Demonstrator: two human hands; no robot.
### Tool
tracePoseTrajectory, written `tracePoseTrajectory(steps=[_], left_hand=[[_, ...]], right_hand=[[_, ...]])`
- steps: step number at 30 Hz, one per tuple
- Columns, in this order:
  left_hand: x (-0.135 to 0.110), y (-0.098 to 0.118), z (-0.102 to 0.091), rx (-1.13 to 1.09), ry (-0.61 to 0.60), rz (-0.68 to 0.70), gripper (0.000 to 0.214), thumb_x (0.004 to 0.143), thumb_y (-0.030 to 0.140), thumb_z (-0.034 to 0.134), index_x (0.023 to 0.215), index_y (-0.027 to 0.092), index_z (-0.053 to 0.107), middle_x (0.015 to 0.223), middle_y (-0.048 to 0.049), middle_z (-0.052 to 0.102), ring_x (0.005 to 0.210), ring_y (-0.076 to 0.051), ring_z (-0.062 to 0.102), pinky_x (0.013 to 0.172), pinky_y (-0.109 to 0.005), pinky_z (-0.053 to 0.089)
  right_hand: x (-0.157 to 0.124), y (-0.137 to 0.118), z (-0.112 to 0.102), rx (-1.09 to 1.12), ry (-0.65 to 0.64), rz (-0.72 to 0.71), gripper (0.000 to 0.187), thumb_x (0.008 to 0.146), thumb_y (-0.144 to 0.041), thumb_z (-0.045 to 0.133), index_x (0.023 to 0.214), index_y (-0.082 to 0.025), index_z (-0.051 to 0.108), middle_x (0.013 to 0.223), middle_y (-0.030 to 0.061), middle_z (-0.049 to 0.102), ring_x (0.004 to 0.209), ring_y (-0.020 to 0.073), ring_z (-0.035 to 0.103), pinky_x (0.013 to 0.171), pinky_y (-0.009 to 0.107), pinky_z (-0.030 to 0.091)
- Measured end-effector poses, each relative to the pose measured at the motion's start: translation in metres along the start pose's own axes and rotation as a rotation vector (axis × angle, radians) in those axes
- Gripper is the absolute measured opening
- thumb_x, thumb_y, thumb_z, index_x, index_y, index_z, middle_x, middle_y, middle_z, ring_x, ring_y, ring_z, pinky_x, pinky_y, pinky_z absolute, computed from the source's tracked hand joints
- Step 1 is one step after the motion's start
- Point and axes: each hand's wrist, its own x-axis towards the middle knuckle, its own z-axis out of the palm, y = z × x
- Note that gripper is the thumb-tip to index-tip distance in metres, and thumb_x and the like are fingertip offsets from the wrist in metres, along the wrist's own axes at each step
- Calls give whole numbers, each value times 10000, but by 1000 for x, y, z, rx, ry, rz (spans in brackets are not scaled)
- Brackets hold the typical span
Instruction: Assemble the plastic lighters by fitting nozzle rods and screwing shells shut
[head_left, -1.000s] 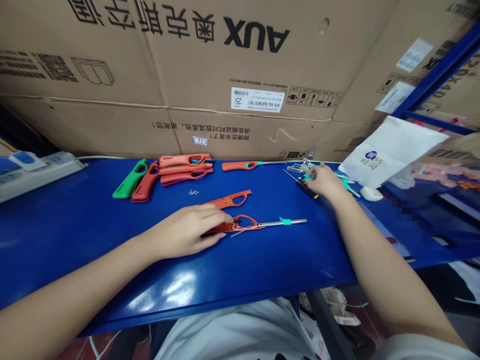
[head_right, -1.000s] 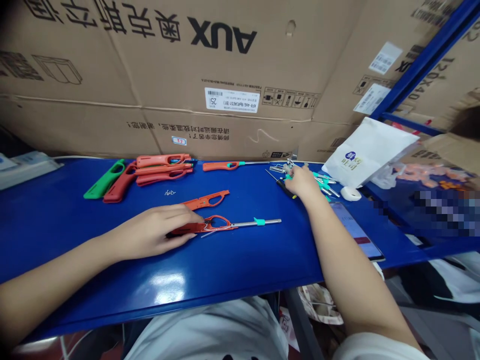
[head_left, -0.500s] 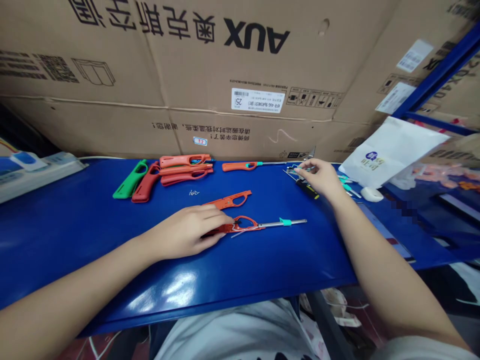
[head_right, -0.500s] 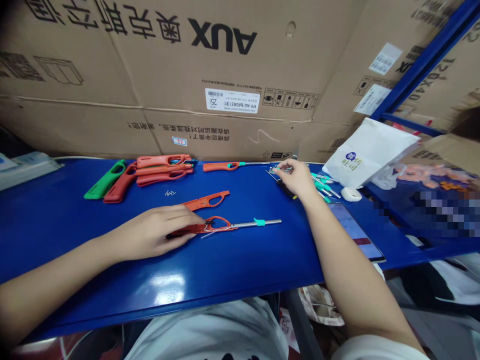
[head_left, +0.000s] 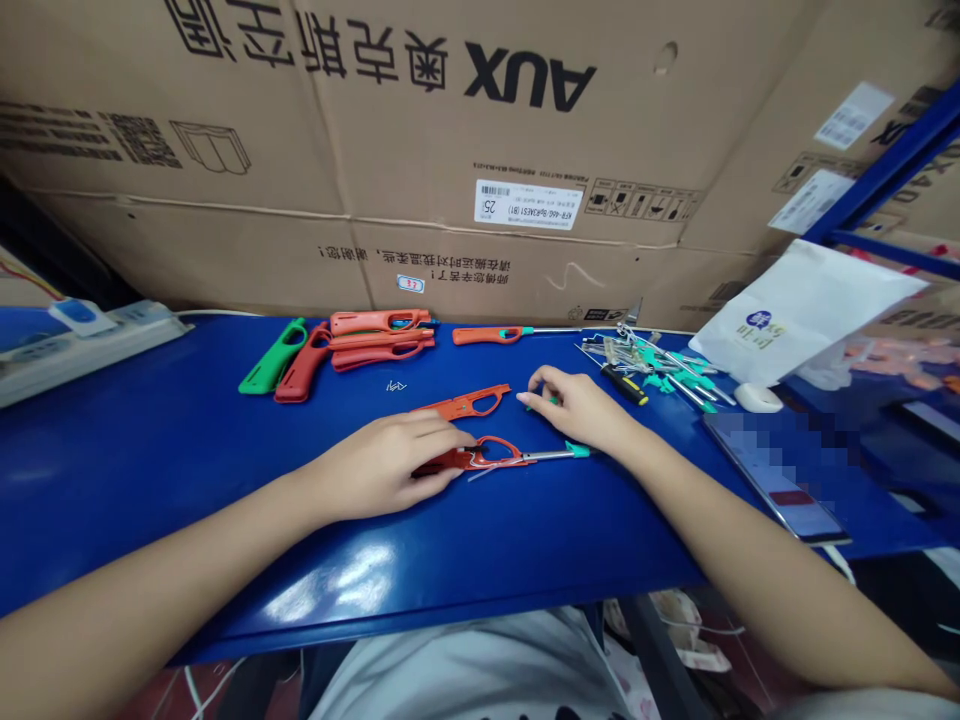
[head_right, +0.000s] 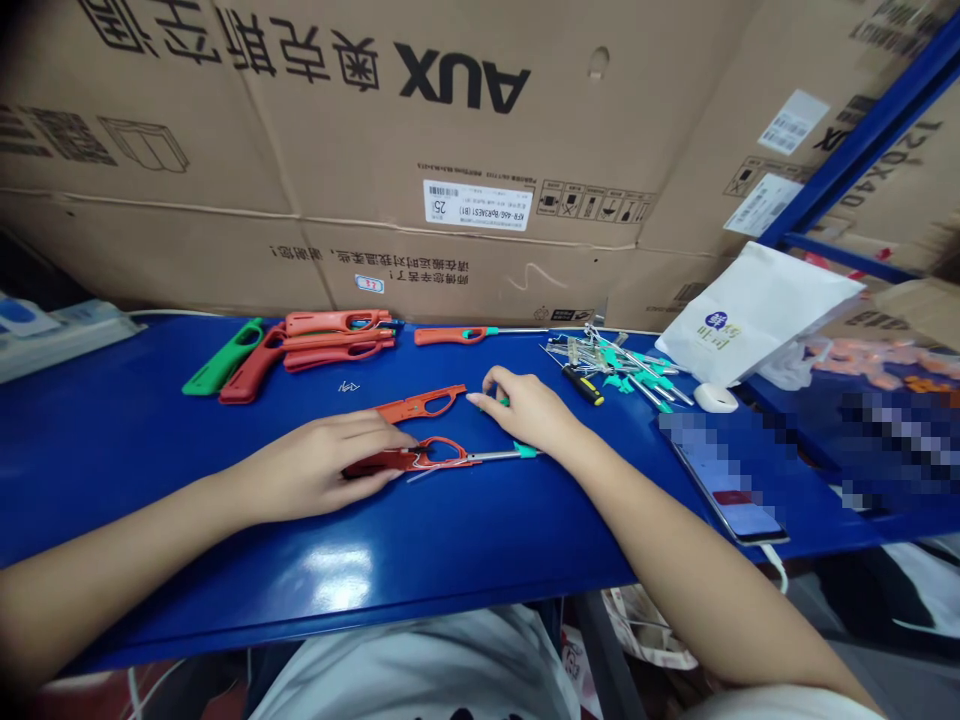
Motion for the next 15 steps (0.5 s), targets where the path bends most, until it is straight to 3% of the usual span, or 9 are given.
tracePoseTrajectory(steps=[3, 6, 11, 15], left_hand=[[0, 2, -1, 35, 10, -9, 324, 987, 284, 594, 1305, 227, 621, 1188, -57, 714, 1089, -227, 667, 917, -318, 510], [0, 3, -3, 69, 25, -12, 317, 984, 318, 599, 1287, 231, 632, 1163, -47, 725, 1064, -228, 675, 899, -325, 505], [0, 4, -4, 93, 37, -21, 312, 967, 324, 610, 1262, 230, 645, 1130, -43, 731, 1027, -229, 674, 884, -336, 498], [1, 4, -3, 73, 31, -30, 275, 956, 317, 617, 1211, 225, 666, 1148, -43, 727, 1036, -231, 659, 908, -348, 493]], right_hand=[[-5, -2, -12, -132, -49, -32, 327, 1046, -465, 430, 1217, -216, 555, 905, 46, 727, 763, 198, 650, 636, 279, 388], [-11, 0, -24, -203, -114, -74, 319, 993, -358, 532, 1279, -217, 530, 997, 55, 731, 736, 177, 641, 637, 270, 387], [-12, 9, -25, -291, -150, -127, 217, 921, -248, 603, 1135, -219, 624, 932, 35, 715, 733, 168, 622, 637, 265, 374], [-11, 10, -23, -303, -132, -114, 170, 903, -279, 647, 1055, -213, 613, 940, 26, 704, 794, 183, 629, 648, 266, 375]])
